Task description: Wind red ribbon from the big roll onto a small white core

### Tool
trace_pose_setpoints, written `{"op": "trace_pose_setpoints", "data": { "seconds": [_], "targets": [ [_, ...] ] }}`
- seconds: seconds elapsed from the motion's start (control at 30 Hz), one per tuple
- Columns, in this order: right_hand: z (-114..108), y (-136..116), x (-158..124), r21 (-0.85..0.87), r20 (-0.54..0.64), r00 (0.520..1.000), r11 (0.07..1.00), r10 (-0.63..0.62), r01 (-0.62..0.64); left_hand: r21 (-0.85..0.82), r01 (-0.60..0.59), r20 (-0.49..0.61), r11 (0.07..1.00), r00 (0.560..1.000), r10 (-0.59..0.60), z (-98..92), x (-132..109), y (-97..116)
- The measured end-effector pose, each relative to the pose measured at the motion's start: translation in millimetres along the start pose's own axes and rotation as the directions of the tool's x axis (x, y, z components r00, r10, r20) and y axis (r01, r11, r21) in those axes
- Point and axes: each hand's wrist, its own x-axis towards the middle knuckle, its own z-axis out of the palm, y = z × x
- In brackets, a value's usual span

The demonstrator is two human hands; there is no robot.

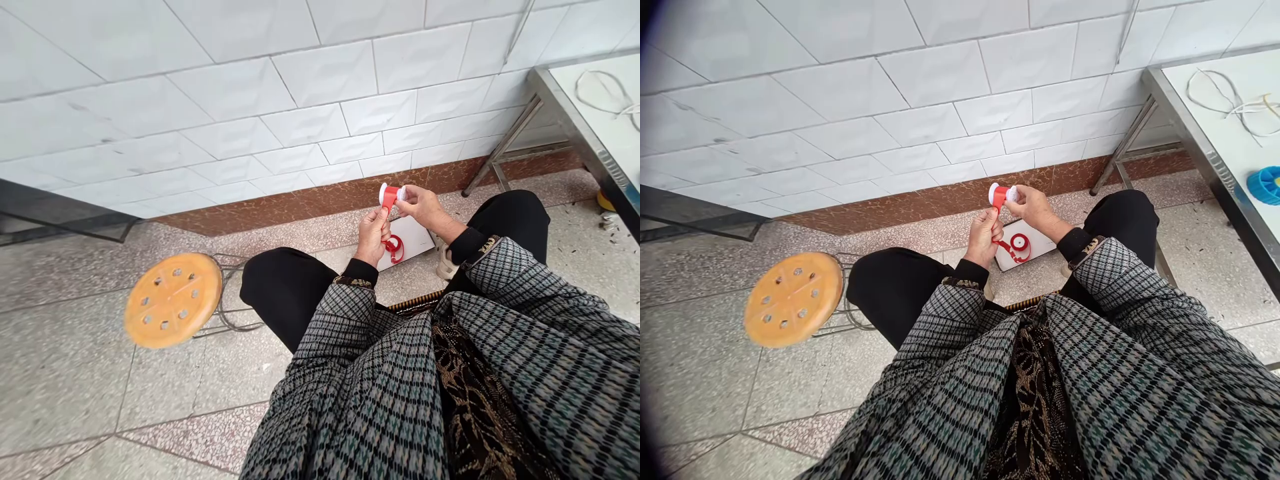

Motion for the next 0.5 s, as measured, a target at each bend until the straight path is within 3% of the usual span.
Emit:
{"op": "trace_pose_setpoints", "data": {
  "seconds": [0.17,0.3,0.5],
  "targets": [
    [2.0,-9.7,-3.3,0.149,0.017,0.99,0.979,0.137,-0.138,0.088,-0.006,-0.003,0.996,1.0,0.007,-0.3,-0.8,0.6],
    [5.7,-18.4,-8.2,0.315,0.061,0.96,0.908,0.273,-0.278,0.07,0.017,0.027,0.997,0.999,-0.019,0.1,-1.2,-3.0],
    [5.8,-20.7,-9.1,0.38,0.081,0.925,0.847,0.37,-0.372,0.036,0.023,0.094,0.999,0.995,-0.027,-2.8,-0.1,-8.3]
  ]
}}
